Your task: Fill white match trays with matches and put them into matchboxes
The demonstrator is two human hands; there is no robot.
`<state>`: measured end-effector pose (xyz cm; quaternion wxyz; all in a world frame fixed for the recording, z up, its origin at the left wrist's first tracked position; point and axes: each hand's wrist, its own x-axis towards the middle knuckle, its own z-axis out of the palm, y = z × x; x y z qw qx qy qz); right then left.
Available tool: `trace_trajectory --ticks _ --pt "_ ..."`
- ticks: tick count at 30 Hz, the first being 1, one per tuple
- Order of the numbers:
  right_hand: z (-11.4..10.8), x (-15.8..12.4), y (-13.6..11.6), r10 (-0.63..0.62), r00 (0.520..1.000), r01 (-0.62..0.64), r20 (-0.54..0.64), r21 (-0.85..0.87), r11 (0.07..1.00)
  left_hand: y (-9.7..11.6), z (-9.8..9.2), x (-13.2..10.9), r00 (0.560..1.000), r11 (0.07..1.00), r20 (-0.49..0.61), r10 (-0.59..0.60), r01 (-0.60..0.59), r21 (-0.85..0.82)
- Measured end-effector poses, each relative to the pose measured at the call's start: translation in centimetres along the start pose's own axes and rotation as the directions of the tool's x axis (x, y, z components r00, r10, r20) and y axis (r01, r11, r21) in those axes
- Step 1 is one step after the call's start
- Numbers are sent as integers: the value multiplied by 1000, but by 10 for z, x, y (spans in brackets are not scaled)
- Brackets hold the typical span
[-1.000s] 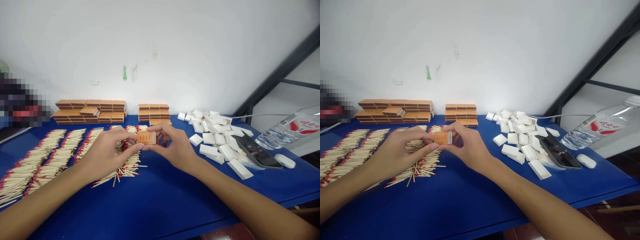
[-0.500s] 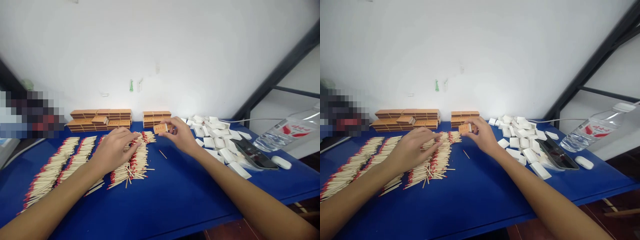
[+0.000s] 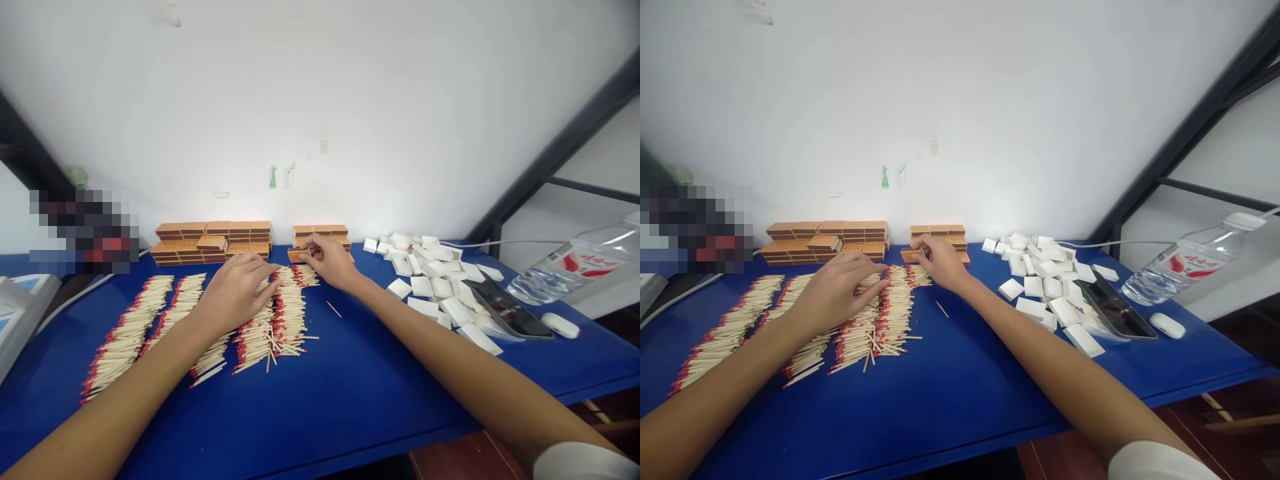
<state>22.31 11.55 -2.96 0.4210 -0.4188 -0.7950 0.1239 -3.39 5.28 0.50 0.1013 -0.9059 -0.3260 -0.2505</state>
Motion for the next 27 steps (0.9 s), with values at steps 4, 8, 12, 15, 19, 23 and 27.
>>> trace_trajectory --ticks 4,8,12,15,19,23,27 --pt "0 -1 6 -46 999 42 -21 -128 991 0 2 0 1000 1000 -28 4 -4 14" --pt "-1 -2 9 -86 996 83 -17 -128 988 0 2 0 999 999 -41 18 -17 27" --pt "-2 -3 10 -126 991 115 -37 -224 968 0 1 0 998 999 -61 33 -31 36" --pt "-2 -3 10 -119 992 104 -42 -261 960 1 1 1 998 999 -60 28 -26 27" --pt "-4 -3 8 -123 992 115 -9 -308 945 2 1 1 999 1000 -42 4 -4 5" --pt "-5 -3 7 -123 992 118 4 -304 945 1 2 1 992 985 0 -130 129 -118" --pt "-5 -4 11 -120 993 119 14 -291 949 0 9 14 956 943 95 -277 289 -165"
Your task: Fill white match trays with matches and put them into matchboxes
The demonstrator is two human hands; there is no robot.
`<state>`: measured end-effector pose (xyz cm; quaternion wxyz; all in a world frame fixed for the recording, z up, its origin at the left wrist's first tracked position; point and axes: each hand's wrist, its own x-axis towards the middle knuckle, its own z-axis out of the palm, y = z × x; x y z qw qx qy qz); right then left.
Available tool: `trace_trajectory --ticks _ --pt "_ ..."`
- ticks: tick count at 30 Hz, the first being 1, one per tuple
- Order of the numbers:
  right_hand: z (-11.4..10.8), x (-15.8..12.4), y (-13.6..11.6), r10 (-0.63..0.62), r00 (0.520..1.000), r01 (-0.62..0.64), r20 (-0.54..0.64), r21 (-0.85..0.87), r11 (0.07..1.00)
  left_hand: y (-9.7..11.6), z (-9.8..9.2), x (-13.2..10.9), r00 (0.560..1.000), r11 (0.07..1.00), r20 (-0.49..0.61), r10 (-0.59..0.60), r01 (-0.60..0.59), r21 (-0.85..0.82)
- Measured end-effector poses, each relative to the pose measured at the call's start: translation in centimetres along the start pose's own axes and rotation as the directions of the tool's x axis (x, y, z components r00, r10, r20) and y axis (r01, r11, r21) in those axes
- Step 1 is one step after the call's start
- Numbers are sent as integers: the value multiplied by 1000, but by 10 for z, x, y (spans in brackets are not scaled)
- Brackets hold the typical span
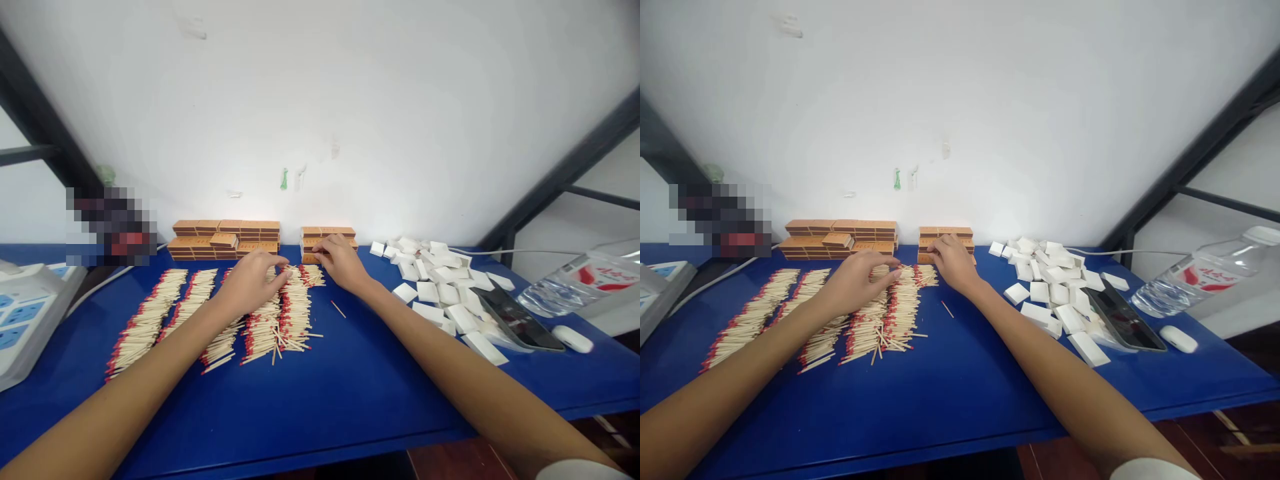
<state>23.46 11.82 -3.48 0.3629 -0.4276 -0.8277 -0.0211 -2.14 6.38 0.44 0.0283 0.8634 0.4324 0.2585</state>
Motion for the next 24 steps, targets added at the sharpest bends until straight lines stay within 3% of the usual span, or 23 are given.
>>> trace_trajectory --ticks 2,9,24 --pt "0 0 2 -7 1000 7 -5 8 1000 1 6 14 999 995 51 -9 4 97" --pt "-3 2 1 12 1000 -13 16 31 999 2 29 62 993 987 90 -81 67 147" --pt "-3 4 -1 2 999 -2 37 1 1000 -1 36 78 976 974 151 -156 127 186"
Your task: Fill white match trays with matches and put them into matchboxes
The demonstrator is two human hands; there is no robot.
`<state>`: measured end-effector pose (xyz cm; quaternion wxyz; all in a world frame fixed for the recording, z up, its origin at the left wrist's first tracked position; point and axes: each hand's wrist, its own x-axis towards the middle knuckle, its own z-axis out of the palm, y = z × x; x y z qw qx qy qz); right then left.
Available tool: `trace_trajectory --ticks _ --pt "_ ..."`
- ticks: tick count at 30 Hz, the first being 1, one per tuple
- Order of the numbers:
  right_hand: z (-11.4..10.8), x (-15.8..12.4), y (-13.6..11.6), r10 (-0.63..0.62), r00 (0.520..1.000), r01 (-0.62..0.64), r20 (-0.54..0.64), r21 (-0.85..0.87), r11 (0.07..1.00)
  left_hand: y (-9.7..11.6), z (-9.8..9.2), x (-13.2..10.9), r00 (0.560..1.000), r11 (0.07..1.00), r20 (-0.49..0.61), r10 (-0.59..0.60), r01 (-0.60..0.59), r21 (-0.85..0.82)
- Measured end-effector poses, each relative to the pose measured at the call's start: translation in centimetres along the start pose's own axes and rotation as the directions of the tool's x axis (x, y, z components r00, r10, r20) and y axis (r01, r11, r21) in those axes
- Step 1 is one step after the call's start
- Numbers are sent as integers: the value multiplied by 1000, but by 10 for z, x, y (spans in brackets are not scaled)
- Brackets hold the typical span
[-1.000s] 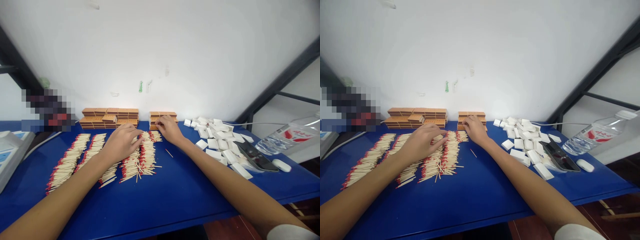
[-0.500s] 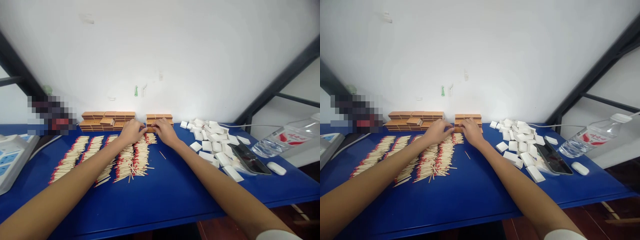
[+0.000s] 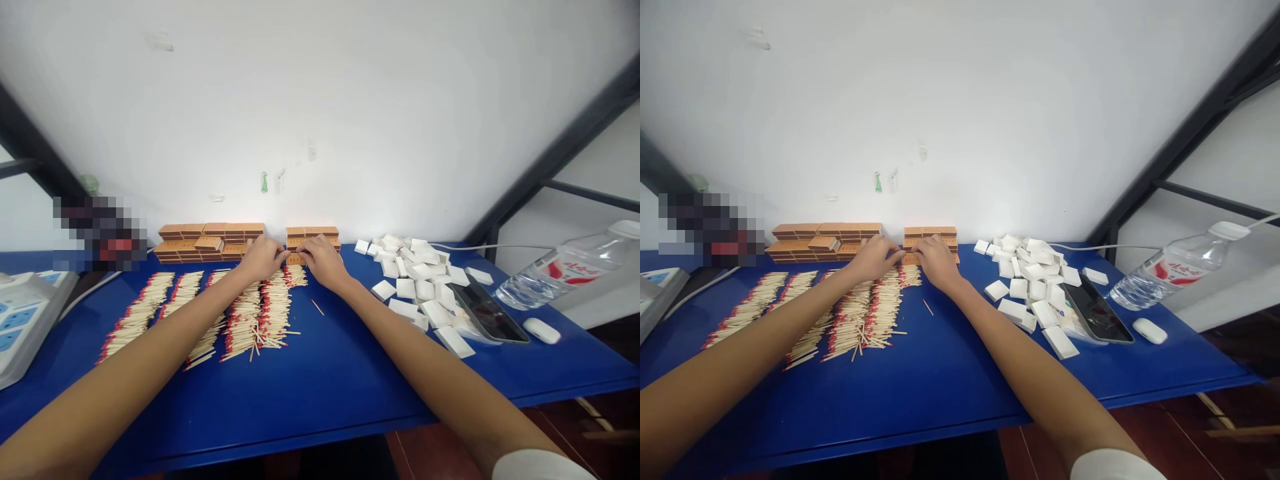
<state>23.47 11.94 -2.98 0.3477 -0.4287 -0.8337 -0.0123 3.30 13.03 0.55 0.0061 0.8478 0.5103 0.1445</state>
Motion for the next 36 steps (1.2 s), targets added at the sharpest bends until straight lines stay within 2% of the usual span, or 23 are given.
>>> trace_trajectory --ticks 8,19,27,32,36 --pt "5 -2 4 -13 1000 13 10 -26 1000 -2 5 0 1000 1000 1 18 -18 10" --pt "2 -8 -1 -40 999 41 10 -102 994 2 1 -5 999 999 -15 52 -52 0" --pt "-4 -11 -8 -30 996 42 86 -143 989 2 1 -6 998 998 1 65 -65 -8" --pt "-8 -16 -6 -24 997 35 72 -152 988 0 4 -6 997 997 11 76 -76 -7" --pt "-10 -18 -5 10 994 10 109 -182 983 -2 2 -7 996 997 24 83 -83 -3"
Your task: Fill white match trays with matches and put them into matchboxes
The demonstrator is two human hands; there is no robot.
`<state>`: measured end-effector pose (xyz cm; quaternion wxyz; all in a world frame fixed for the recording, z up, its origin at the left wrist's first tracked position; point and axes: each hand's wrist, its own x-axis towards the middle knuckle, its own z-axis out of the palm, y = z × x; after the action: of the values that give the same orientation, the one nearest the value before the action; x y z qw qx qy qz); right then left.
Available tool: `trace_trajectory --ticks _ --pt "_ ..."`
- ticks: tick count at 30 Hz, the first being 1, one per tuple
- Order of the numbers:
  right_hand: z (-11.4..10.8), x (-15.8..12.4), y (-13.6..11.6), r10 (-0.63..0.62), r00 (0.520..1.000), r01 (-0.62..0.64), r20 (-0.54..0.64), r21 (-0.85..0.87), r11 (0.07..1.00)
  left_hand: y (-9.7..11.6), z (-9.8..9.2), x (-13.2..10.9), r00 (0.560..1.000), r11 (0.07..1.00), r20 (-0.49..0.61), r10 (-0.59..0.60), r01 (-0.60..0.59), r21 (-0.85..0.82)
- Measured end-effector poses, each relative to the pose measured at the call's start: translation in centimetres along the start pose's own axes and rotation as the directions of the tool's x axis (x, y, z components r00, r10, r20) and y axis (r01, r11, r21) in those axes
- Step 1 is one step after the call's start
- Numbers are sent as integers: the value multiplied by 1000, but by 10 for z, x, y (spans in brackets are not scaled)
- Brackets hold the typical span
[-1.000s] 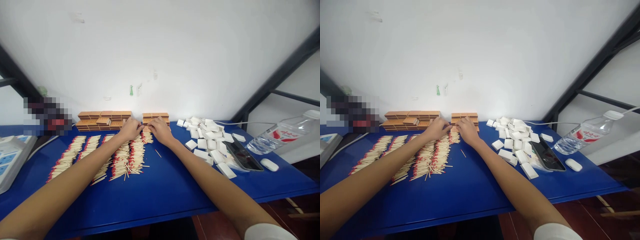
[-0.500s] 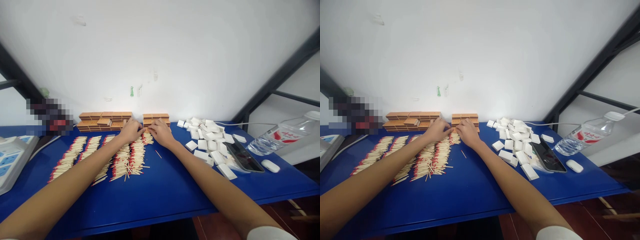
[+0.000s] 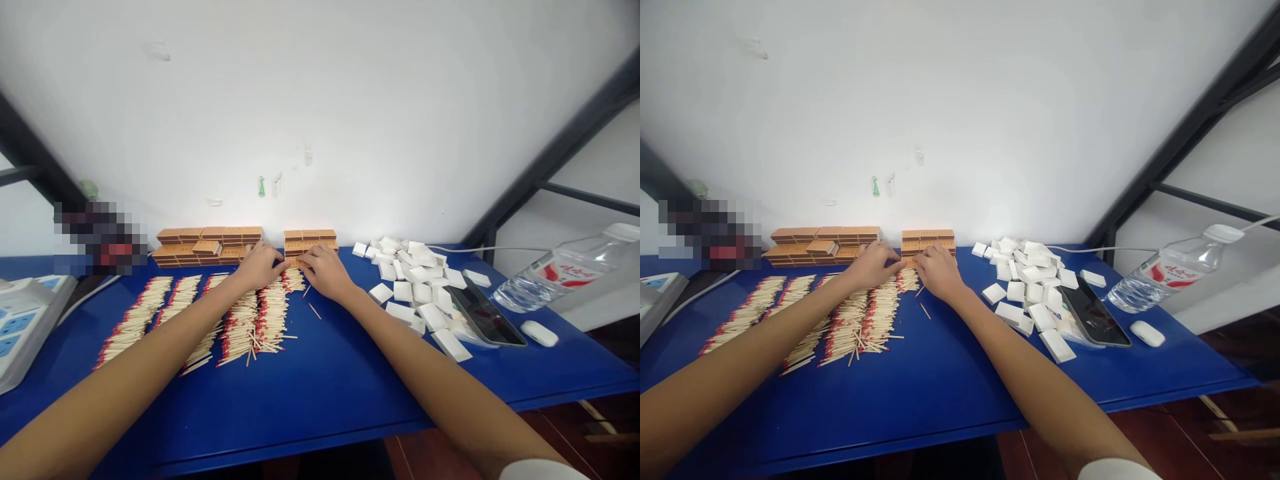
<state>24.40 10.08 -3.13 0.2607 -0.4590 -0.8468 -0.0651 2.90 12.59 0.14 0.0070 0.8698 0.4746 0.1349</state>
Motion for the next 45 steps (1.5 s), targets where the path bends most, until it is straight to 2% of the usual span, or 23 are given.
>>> trace_trajectory --ticks 5,11,17,19,21,22,25,27,29,34,45 --pt "-3 0 -5 -30 998 32 56 -41 999 -2 -1 -1 1000 1000 17 19 -19 -4" --pt "-4 0 -4 -46 997 51 55 -98 994 0 5 0 999 999 13 34 -34 -5" --pt "-2 2 -2 -22 999 26 43 -98 995 3 3 2 999 999 7 38 -38 -3" --pt "-9 4 0 -1 999 6 42 -119 993 3 1 2 1000 1000 2 30 -30 3" --pt "-22 5 7 81 996 -75 28 -166 983 3 -2 0 1000 1000 -5 16 -16 8" --pt "-30 5 12 175 984 -170 8 -207 963 2 -3 -1 1000 1000 -6 7 -7 10" --pt "-51 0 28 321 947 -311 -3 -261 914 2 -5 -3 1000 1000 0 -9 9 10" --pt "-59 -5 35 457 880 -396 127 -333 856 2 -6 -3 1000 1000 6 -10 10 7" --pt "-59 -10 37 513 827 -412 229 -372 831 4 -6 -2 1000 1000 13 -8 8 5" --pt "-51 -11 30 502 810 -382 302 -378 843 8 -5 2 999 1000 36 -6 5 18" --pt "-54 -8 28 507 798 -374 327 -391 841 11 -5 3 998 996 37 -48 45 79"
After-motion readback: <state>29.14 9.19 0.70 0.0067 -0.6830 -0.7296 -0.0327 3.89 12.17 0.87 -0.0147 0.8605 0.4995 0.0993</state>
